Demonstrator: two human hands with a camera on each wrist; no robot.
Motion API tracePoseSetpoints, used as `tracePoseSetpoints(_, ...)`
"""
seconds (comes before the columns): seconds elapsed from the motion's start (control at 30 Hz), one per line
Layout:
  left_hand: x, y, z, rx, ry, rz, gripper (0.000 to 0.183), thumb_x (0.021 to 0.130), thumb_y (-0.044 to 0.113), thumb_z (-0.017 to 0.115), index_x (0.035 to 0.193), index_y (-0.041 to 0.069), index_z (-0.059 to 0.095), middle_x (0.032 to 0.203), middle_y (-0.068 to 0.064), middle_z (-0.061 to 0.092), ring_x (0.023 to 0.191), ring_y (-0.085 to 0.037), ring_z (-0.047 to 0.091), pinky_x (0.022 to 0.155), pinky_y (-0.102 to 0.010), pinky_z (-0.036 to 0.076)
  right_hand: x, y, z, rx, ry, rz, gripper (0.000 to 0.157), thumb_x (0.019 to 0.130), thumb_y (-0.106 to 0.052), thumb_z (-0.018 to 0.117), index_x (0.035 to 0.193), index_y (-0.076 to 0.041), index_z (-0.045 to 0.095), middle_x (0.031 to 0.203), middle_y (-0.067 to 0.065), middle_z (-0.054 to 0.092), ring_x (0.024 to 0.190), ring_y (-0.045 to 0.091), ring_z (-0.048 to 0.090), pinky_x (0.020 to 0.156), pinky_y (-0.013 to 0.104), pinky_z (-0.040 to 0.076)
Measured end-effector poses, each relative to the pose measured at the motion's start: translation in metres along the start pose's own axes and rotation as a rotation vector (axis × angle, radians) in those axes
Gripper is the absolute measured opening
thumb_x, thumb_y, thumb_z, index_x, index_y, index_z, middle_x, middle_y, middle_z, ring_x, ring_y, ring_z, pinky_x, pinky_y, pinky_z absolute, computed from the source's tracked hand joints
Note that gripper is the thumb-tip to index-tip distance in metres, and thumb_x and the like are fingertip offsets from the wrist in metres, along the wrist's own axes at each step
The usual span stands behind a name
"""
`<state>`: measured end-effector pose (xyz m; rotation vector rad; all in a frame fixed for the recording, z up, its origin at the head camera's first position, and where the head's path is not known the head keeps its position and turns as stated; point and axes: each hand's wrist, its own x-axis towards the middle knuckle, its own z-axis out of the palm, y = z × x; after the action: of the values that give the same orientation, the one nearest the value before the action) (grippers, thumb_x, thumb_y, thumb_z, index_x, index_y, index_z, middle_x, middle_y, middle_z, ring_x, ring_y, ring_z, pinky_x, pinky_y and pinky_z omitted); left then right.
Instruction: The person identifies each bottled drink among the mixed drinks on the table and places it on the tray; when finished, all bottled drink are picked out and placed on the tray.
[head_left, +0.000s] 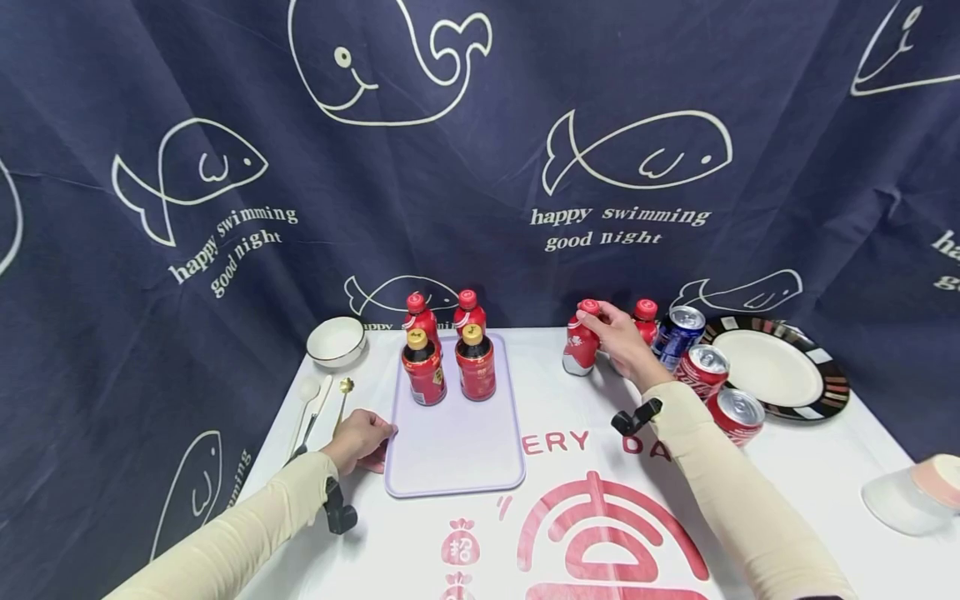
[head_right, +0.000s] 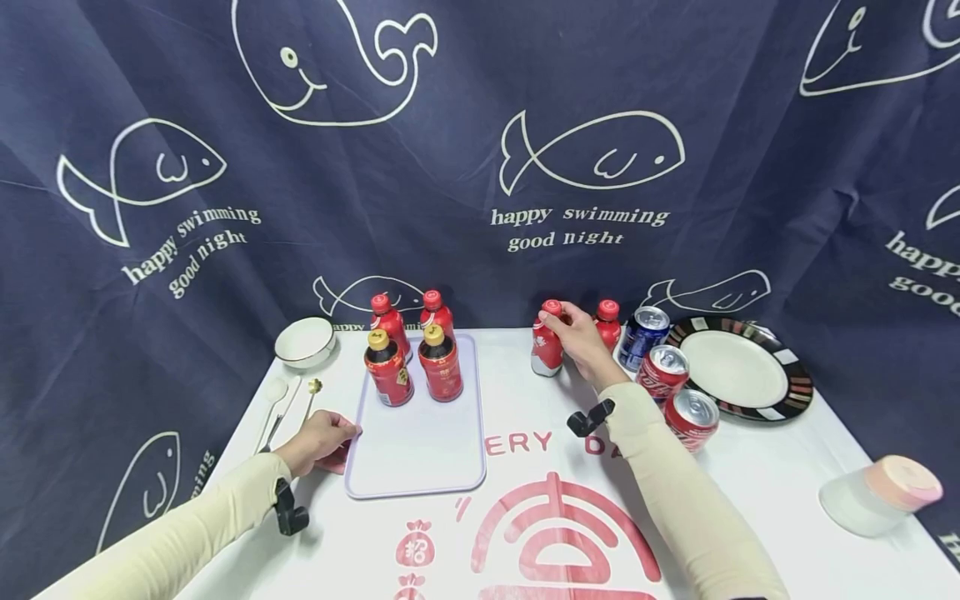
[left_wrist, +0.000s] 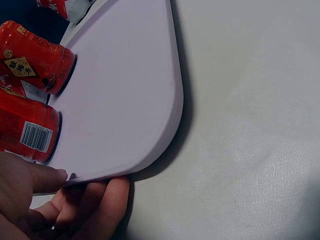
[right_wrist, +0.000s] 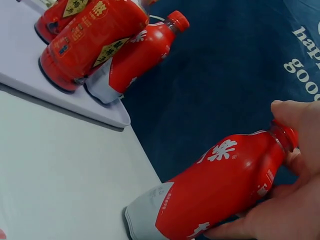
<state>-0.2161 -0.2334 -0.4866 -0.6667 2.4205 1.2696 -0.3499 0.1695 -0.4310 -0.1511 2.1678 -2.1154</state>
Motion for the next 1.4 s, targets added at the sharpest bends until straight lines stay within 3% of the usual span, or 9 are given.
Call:
tracePoseSetpoints(0.2,-0.001,0.0,-0.002,0.015,0.007,-0.009,0.014,0.087,0.016,0.06,0.085,0.002,0.058,0.069,-0.009,0.057,0.052,-0.015,0.057,0.046,-0.029,0.056,0.003,0.002,0.001,-0.022,0.014,-0.018,0.05,0.088,-0.026,0.061,0.125,0.003,0.045,0.1,0.004,0.056,0.082,0.008,0.058,0.074,0.024,0.054)
tracePoseSetpoints(0.37,-0.001,-0.002,-0.001,0.006,0.004,-0.002,0.015,0.087,0.016,0.06,0.085,0.002,0.057,0.068,-0.01,0.057,0.051,-0.015,0.056,0.046,-0.031,0.056,0.001,-0.001,0.001,-0.006,0.008,0.016,0.05,0.086,-0.028,0.064,0.125,-0.001,0.047,0.096,-0.001,0.059,0.08,0.009,0.058,0.07,0.03,0.054)
tracePoseSetpoints(0.5,-0.001,-0.004,-0.001,0.003,0.004,0.0,0.015,0.087,0.016,0.06,0.085,0.002,0.056,0.067,-0.01,0.056,0.05,-0.015,0.056,0.046,-0.031,0.056,-0.004,-0.009,0.004,0.068,-0.038,0.07,0.049,0.083,-0.027,0.068,0.124,-0.005,0.052,0.098,-0.001,0.063,0.082,0.011,0.059,0.07,0.038,0.055)
tracePoseSetpoints(0.6,0.0,-0.005,0.0,0.002,0.003,0.001,0.014,0.087,0.015,0.06,0.086,0.002,0.056,0.068,-0.01,0.057,0.05,-0.016,0.056,0.046,-0.031,0.056,-0.009,-0.016,0.009,0.1,-0.093,0.08,0.049,0.082,-0.024,0.07,0.123,-0.004,0.053,0.101,0.001,0.064,0.085,0.013,0.059,0.073,0.041,0.055)
tracePoseSetpoints(0.97,-0.001,-0.003,-0.001,0.001,-0.006,-0.001,0.014,0.087,0.016,0.06,0.085,0.002,0.056,0.068,-0.01,0.056,0.052,-0.016,0.056,0.047,-0.031,0.056,-0.038,-0.03,0.053,-0.028,-0.278,0.038,0.047,0.08,-0.017,0.071,0.12,0.003,0.055,0.091,-0.001,0.067,0.078,0.012,0.061,0.071,0.04,0.056)
tracePoseSetpoints(1.4,0.003,-0.002,-0.001,-0.001,0.013,0.001,0.015,0.086,0.017,0.061,0.084,0.002,0.057,0.067,-0.01,0.056,0.05,-0.015,0.056,0.045,-0.031,0.056,-0.05,-0.029,0.115,-0.006,-0.617,0.148,0.046,0.079,-0.013,0.072,0.118,0.005,0.056,0.101,0.01,0.066,0.085,0.019,0.062,0.077,0.043,0.056)
